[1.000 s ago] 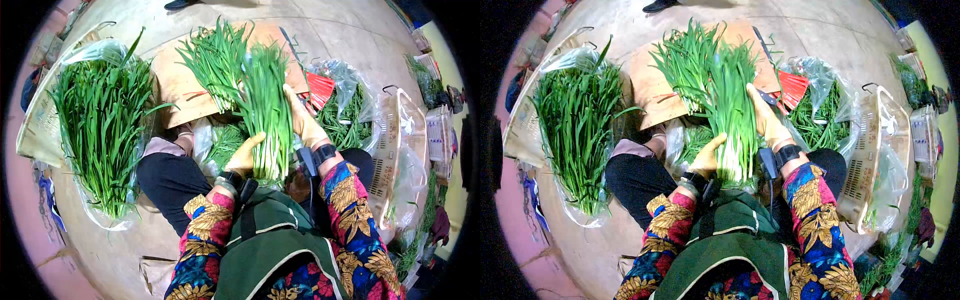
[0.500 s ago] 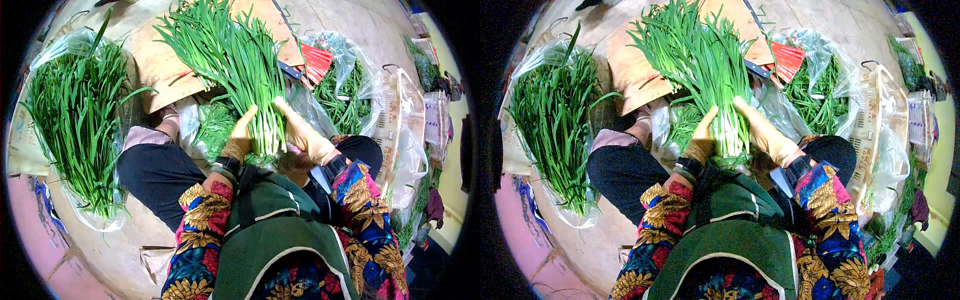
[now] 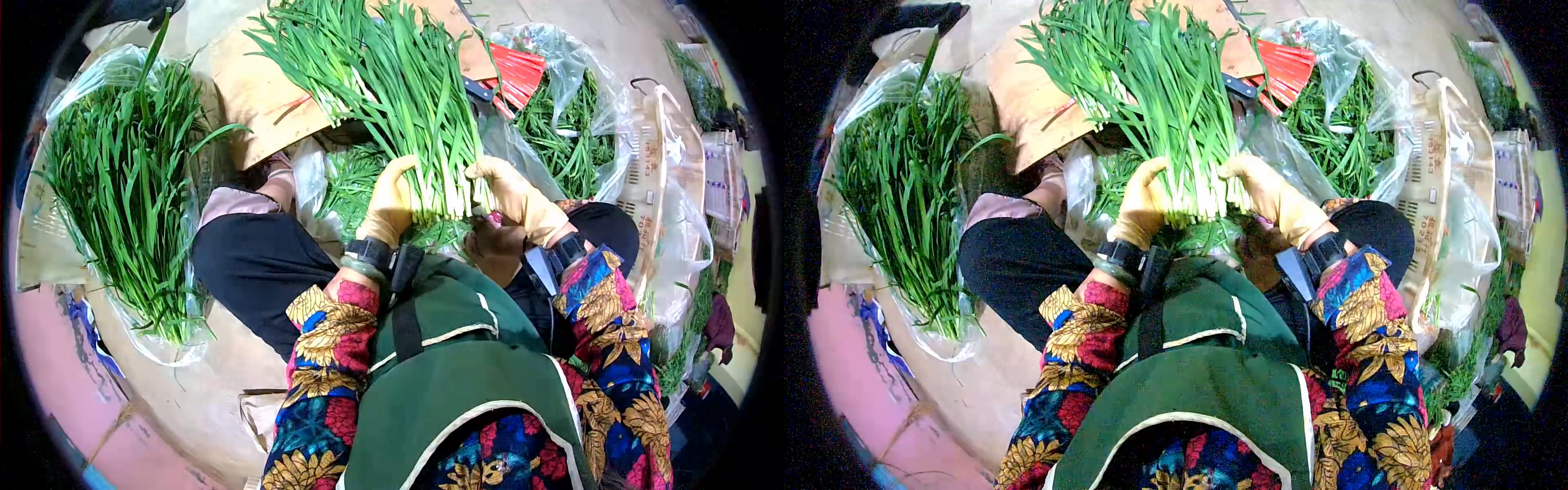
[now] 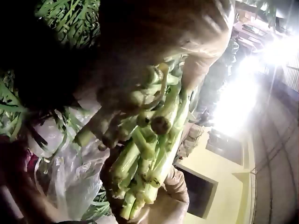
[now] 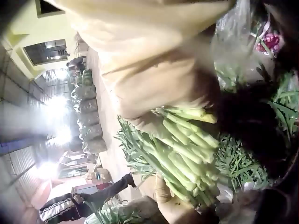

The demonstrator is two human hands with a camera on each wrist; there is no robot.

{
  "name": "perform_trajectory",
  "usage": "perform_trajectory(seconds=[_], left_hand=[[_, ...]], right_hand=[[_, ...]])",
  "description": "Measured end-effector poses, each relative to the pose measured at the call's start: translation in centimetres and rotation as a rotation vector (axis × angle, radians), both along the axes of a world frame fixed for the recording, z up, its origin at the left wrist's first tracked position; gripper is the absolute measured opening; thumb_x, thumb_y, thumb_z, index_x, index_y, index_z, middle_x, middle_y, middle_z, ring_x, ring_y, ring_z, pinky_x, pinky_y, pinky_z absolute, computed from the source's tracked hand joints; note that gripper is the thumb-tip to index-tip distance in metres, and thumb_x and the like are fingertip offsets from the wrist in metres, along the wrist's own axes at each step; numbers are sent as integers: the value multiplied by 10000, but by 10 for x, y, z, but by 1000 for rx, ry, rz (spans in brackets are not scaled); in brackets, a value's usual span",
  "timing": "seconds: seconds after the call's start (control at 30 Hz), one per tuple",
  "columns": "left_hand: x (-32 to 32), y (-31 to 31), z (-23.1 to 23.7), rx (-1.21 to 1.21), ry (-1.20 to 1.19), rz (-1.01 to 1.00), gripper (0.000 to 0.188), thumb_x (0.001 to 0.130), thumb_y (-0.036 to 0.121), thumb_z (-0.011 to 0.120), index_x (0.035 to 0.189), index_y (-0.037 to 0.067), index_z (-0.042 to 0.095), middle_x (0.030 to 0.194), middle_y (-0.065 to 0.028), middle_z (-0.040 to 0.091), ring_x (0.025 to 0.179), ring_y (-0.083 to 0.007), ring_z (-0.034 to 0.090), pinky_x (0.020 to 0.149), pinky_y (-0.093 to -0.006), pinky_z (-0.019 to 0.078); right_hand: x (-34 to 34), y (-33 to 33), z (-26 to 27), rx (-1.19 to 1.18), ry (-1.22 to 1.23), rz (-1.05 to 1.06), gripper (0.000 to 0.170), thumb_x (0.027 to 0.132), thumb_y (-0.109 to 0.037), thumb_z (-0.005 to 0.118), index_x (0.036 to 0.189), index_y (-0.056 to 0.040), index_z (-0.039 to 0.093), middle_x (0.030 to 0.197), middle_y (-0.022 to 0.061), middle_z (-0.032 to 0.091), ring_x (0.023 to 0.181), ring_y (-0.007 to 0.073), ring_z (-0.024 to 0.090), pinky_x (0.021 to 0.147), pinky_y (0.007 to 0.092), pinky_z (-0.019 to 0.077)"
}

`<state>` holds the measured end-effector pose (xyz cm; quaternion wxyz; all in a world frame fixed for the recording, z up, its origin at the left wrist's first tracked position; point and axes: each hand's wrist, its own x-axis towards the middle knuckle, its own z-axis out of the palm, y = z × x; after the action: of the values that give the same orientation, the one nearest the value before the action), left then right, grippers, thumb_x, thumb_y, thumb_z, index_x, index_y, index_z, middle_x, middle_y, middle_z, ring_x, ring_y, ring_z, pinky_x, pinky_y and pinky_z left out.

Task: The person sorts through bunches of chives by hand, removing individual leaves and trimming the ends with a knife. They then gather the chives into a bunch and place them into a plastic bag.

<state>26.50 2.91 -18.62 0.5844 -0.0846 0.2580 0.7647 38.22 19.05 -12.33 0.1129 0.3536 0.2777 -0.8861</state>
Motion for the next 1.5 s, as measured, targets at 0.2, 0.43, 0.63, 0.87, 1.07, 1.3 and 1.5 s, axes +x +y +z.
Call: perform_trajectory(seconds=[0.2, 0.43, 0.63, 0.87, 1.07, 1.3, 1.5], left_hand=[[6, 6, 11, -150, 322, 10, 404, 906, 243, 635, 1233, 14, 566, 1086, -93, 665, 957, -209, 651, 837, -344, 534], [-1, -1, -26, -197, 135, -62, 263, 843, 208, 605, 987, -6, 657, 898, -109, 690, 740, -227, 669, 705, -346, 558], [-1, -5, -37, -148, 286, -8, 283, 892, 197, 565, 1085, -1, 626, 971, -104, 689, 837, -221, 673, 737, -353, 561], [7, 4, 2, -183, 278, -103, 419, 782, 134, 721, 1176, 41, 615, 1056, -40, 669, 908, -161, 632, 794, -316, 513], [3, 2, 12, -201, 206, -159, 241, 792, 181, 691, 966, 14, 686, 850, -49, 694, 696, -153, 649, 644, -269, 524], [5, 3, 8, -177, 204, -139, 255, 791, 172, 702, 999, 26, 682, 883, -35, 695, 747, -140, 654, 685, -268, 516], [9, 6, 5, -171, 206, -138, 395, 713, 102, 759, 1082, 21, 648, 942, -48, 695, 777, -155, 657, 703, -300, 516]], right_hand=[[-3, -6, -20, 434, 36, 239, 366, 863, -272, 688, 1123, -23, 625, 987, 71, 686, 818, 169, 655, 752, 315, 531], [3, 16, -11, 195, 40, 156, 306, 846, -156, 590, 1124, -35, 635, 1020, 69, 689, 853, 166, 655, 771, 289, 524], [-7, -6, -8, 221, 24, 137, 493, 864, -314, 698, 1234, -22, 553, 1034, 65, 676, 845, 168, 665, 762, 303, 542], [-8, -21, -21, 621, 86, 186, 487, 749, -121, 711, 1203, -20, 568, 1028, 52, 646, 858, 161, 596, 785, 307, 491], [-1, 0, -10, 382, 77, 97, 324, 732, -148, 643, 1022, -3, 651, 925, 71, 683, 782, 169, 642, 723, 301, 512], [1, -5, -17, 291, 108, 50, 300, 781, -125, 654, 1050, 6, 642, 848, 64, 679, 713, 134, 644, 628, 249, 514], [-6, -10, 0, 346, 123, 27, 395, 758, -104, 680, 1133, -1, 608, 967, 62, 667, 801, 142, 636, 693, 265, 521]])
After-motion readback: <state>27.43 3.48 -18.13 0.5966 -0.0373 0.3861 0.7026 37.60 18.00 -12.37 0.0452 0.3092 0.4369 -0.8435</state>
